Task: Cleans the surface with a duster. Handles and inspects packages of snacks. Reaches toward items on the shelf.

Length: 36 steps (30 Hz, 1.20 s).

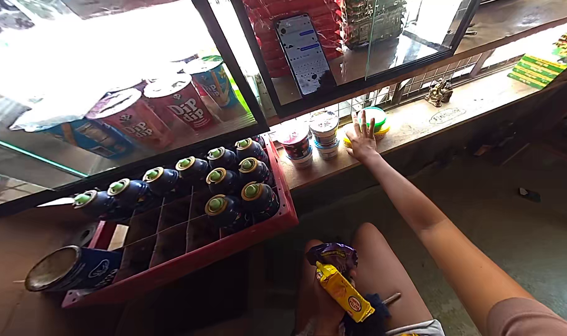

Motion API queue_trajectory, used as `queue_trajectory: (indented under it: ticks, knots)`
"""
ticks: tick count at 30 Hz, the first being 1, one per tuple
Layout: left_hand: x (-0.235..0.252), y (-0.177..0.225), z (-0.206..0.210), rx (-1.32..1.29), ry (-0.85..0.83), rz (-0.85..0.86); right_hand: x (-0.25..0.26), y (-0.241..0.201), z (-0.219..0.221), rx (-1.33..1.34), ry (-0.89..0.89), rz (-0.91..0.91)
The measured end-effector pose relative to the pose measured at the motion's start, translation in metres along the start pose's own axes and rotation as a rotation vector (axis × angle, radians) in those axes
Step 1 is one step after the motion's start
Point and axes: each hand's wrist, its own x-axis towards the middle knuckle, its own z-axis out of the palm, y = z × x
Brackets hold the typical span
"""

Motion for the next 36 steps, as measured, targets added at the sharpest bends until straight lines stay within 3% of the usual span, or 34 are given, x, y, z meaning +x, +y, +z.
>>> queue_trajectory:
  ticks: [5, 16, 29, 36]
  knots:
    - [0.002, -0.001, 0.008, -0.002, 0.058, 0.006, 0.034, 0.004, -0.014, -0.144, -0.256, 0.078]
    - [0.000, 0.005, 0.003, -0.004, -0.056, 0.018, 0.033, 0.024, -0.012, -0.167, -0.238, 0.152]
    - [0.005, -0.001, 0.006, 0.049, 0.119, 0.037, 0.021, 0.093, -0.011, -0.157, -0.215, 0.148]
    - [0.004, -0.001, 0.008, 0.004, 0.082, 0.002, 0.016, 0.108, -0.015, -0.158, -0.231, 0.158]
